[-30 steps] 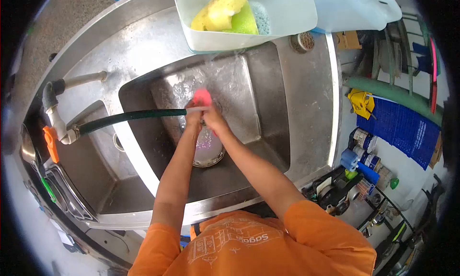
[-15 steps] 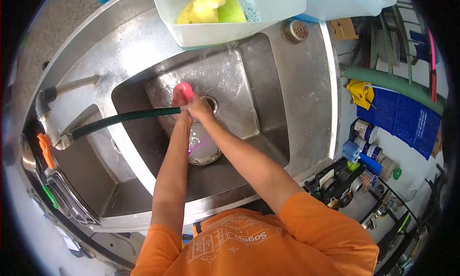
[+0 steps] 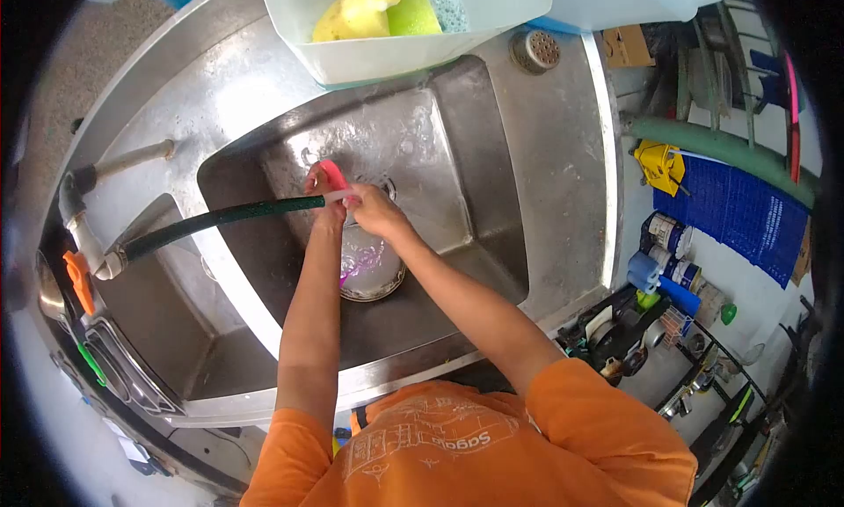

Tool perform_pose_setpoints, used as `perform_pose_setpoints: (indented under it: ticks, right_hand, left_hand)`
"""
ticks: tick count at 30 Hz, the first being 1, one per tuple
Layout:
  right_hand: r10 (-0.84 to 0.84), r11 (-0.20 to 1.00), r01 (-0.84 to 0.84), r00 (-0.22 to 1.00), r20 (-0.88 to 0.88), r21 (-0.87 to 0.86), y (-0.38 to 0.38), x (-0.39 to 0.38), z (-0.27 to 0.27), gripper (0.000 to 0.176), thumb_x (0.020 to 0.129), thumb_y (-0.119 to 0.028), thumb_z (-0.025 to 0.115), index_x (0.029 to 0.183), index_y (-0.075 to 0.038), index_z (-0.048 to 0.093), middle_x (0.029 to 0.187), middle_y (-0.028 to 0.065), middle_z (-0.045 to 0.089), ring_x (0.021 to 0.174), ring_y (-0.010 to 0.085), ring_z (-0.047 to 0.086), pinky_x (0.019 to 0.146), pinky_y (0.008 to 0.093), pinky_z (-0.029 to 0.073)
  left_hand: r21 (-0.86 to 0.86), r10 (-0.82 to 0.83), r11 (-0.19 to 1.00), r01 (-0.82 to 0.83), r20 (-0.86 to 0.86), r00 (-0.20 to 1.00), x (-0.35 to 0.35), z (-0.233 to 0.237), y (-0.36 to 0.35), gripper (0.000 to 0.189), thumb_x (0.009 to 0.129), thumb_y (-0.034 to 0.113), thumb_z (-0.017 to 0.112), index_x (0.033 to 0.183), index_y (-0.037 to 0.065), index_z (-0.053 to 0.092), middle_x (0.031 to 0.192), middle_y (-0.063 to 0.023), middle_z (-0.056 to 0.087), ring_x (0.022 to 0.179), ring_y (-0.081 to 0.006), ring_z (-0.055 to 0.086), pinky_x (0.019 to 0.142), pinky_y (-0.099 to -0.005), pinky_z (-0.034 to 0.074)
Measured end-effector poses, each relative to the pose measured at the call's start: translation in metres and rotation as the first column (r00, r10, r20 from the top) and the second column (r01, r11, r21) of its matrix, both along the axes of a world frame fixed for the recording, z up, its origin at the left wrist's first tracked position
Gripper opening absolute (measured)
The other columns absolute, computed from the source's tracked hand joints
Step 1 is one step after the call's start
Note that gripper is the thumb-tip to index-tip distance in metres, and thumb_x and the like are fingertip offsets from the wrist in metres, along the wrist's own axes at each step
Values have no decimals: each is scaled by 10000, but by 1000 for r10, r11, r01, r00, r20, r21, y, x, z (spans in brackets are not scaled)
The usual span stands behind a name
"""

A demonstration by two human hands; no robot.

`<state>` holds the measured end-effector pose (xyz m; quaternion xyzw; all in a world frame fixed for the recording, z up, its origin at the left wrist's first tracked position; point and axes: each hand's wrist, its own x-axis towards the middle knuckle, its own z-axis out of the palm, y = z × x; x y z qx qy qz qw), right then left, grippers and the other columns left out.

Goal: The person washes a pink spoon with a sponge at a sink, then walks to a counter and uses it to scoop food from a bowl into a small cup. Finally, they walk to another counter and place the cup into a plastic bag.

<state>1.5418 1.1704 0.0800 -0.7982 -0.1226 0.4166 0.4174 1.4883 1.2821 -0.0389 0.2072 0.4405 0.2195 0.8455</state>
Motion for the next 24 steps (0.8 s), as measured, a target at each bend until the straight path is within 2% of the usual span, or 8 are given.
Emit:
perform_pose_setpoints:
  ticks: [4,7,8,12,17,20,22,24]
  right_hand:
    - [-22,999,25,993,-115,27,-17,5,44,317,901,-87,565,1208,-44,628,981,188,690,901,249,643,830,354,486]
    - [-145,989,145,989,16,8,-33,4,35,306,924,-110,564,1215,-43,629,924,155,700,826,206,628,780,345,490]
    - [-142,990,141,990,16,8,-39,3,28,306,924,-110,564,1215,-43,629,924,155,700,826,206,628,780,345,490]
    - [-214,977,212,972,-98,-27,-57,3,52,303,954,-104,538,1239,-53,628,864,67,691,736,163,588,696,334,481]
    - [-295,954,298,897,-330,-45,-62,2,65,306,973,-117,528,1256,-94,642,659,-40,526,505,69,415,435,276,346]
    - [-305,927,259,941,144,272,-66,-10,11,311,978,-128,531,1268,-125,643,588,-84,379,432,26,253,373,245,190]
    - [-298,954,288,903,-310,-80,-58,6,67,320,979,-127,535,1284,-107,629,592,-77,455,457,29,328,405,241,275]
    - [-307,951,295,877,-368,-92,-58,7,84,325,981,-131,533,1293,-101,620,604,-73,473,486,32,367,432,237,305]
  left_hand:
    - [299,-20,949,101,-262,965,-1,32,-6,217,881,100,695,1063,92,576,903,-31,650,788,-155,632,635,-287,530]
    - [260,-330,883,391,-250,910,-1,59,-34,388,882,131,717,1202,56,511,986,-48,646,813,-152,624,667,-293,518]
    - [162,-278,935,314,-212,937,5,66,-52,544,868,138,734,1303,23,428,1048,-65,639,812,-162,621,668,-303,509]
    - [56,-484,858,510,-243,841,11,76,-34,426,875,140,726,1221,0,519,1021,-85,650,810,-160,622,673,-285,504]
    - [157,-200,954,255,-303,932,1,68,-32,331,884,170,714,1146,15,586,1007,-65,655,772,-127,602,630,-226,469]
    - [27,-373,922,386,-203,905,-5,67,-49,296,874,59,678,1154,3,601,1024,-81,653,843,-146,623,659,-253,512]
    - [93,-413,887,452,-275,868,-5,77,-43,285,871,49,673,1145,1,605,1029,-75,651,862,-146,624,673,-258,516]
    - [193,-451,837,512,-289,845,-6,79,-31,256,882,37,650,1131,-5,609,989,-67,651,863,-141,624,682,-266,518]
